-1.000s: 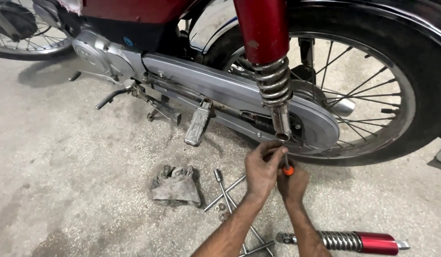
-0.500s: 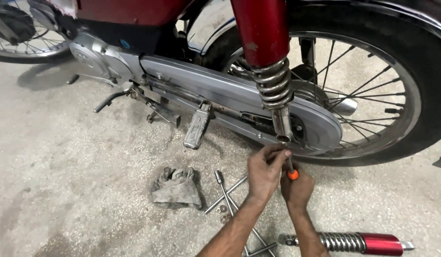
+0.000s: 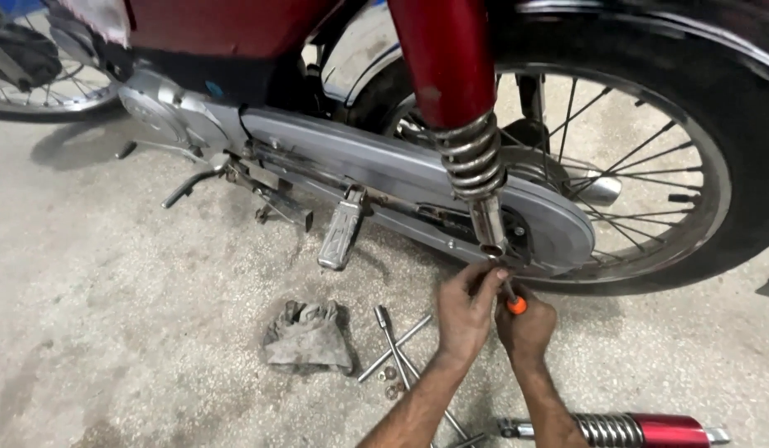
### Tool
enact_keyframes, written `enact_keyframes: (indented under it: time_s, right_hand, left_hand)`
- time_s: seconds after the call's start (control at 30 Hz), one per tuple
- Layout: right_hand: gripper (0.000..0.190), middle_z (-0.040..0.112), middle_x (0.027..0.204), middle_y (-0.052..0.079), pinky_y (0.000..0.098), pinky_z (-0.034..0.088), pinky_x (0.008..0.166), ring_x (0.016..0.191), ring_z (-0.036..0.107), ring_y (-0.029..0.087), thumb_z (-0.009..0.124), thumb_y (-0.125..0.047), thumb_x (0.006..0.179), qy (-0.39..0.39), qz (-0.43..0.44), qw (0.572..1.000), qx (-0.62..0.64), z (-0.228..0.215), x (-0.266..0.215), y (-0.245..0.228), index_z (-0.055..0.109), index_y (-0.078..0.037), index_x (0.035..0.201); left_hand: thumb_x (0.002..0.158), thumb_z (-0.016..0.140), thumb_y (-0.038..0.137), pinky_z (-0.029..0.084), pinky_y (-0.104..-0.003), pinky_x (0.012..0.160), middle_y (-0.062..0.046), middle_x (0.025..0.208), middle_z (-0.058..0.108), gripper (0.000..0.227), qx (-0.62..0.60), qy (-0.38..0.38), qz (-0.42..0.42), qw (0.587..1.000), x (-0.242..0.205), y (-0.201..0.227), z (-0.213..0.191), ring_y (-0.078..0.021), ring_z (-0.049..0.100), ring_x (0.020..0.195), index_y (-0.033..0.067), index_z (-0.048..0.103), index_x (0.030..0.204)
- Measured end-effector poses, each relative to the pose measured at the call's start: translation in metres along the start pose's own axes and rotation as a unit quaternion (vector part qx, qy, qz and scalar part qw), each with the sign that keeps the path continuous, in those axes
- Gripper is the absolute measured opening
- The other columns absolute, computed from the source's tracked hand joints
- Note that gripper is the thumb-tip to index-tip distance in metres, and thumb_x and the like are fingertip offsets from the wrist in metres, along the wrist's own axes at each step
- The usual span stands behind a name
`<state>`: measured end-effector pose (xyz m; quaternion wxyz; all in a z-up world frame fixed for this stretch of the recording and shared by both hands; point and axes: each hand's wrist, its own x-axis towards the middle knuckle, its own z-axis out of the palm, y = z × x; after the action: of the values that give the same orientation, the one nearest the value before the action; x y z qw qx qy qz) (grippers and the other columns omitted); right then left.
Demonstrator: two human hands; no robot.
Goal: Removing the rear shock absorber from a motorcycle using a T-handle wrench and a screwdriver.
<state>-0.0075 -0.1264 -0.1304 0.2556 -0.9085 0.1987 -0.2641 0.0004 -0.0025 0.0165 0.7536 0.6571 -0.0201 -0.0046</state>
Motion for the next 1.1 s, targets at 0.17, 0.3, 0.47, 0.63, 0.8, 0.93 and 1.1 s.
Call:
enact_keyframes:
  time_s: [0.17, 0.3, 0.47, 0.63, 0.8, 0.93, 1.1]
  right_hand:
    - [0.010, 0.066, 0.062, 0.012, 0.0427, 0.052, 0.061, 0.066, 0.068, 0.034, 0.074, -0.019, 0.076, -0.005, -0.012, 1.000, 0.018, 0.001, -0.001, 0.007, 0.074, -0.011, 0.082]
    - [0.011, 0.066, 0.061, 0.014, 0.0435, 0.051, 0.061, 0.066, 0.067, 0.038, 0.074, -0.020, 0.076, -0.004, -0.019, 0.999, 0.046, 0.003, -0.002, 0.017, 0.072, -0.009, 0.080]
    - [0.020, 0.062, 0.059, 0.019, 0.0502, 0.049, 0.063, 0.068, 0.064, 0.044, 0.059, -0.024, 0.084, -0.016, -0.050, 0.995, 0.082, -0.002, -0.002, 0.015, 0.065, -0.006, 0.078]
    - [0.031, 0.055, 0.056, 0.014, 0.0420, 0.048, 0.058, 0.059, 0.059, 0.038, 0.041, -0.032, 0.086, 0.002, -0.029, 0.994, 0.102, -0.006, -0.002, 0.008, 0.062, -0.011, 0.077]
    - [0.032, 0.046, 0.042, 0.009, 0.0317, 0.037, 0.046, 0.039, 0.045, 0.022, 0.058, -0.016, 0.088, 0.022, -0.029, 0.998, 0.044, 0.010, 0.001, 0.026, 0.050, -0.008, 0.058]
    - [0.024, 0.060, 0.057, 0.016, 0.0433, 0.046, 0.056, 0.062, 0.062, 0.039, 0.068, -0.023, 0.084, -0.013, -0.017, 0.998, 0.067, 0.002, 0.000, 0.022, 0.063, -0.007, 0.068]
    - [0.020, 0.061, 0.056, 0.013, 0.0429, 0.048, 0.058, 0.063, 0.064, 0.037, 0.070, -0.023, 0.080, -0.023, -0.054, 0.997, 0.046, 0.021, -0.002, 0.047, 0.063, -0.011, 0.066]
  left_hand:
    - [0.092, 0.072, 0.024, 0.059, -0.037, 0.069, -0.020, 0.082, 0.074, 0.026, -0.017, 0.020, 0.013, 1.000, -0.005, -0.015, 0.004, -0.0226, 0.071, 0.078, -0.0004, 0.075, 0.098]
    - [0.090, 0.073, 0.032, 0.059, -0.039, 0.073, -0.018, 0.089, 0.072, 0.031, 0.095, -0.027, 0.049, 0.994, -0.011, -0.015, 0.010, -0.0354, 0.071, 0.088, 0.0021, 0.072, 0.099]
    - [0.083, 0.076, 0.023, 0.053, -0.045, 0.087, -0.019, 0.107, 0.065, 0.029, 0.324, -0.105, 0.082, 0.937, -0.015, -0.042, 0.015, -0.0393, 0.063, 0.102, 0.0006, 0.067, 0.098]
    - [0.087, 0.072, 0.028, 0.053, -0.046, 0.088, -0.019, 0.116, 0.060, 0.032, 0.365, -0.140, 0.086, 0.917, -0.012, -0.052, 0.016, -0.0404, 0.060, 0.106, -0.0003, 0.063, 0.099]
    - [0.100, 0.055, 0.039, 0.053, -0.044, 0.088, -0.017, 0.102, 0.060, 0.038, 0.300, -0.139, 0.050, 0.943, -0.010, -0.040, 0.017, -0.0373, 0.063, 0.102, 0.0015, 0.060, 0.103]
    - [0.104, 0.050, 0.033, 0.053, -0.043, 0.076, -0.018, 0.081, 0.062, 0.036, 0.262, -0.112, 0.067, 0.956, -0.004, -0.035, 0.020, -0.0380, 0.066, 0.086, 0.0014, 0.060, 0.089]
    - [0.101, 0.054, 0.033, 0.055, -0.044, 0.067, -0.023, 0.078, 0.067, 0.039, 0.159, -0.084, 0.019, 0.984, -0.002, -0.040, 0.023, -0.0374, 0.070, 0.084, -0.0020, 0.065, 0.089]
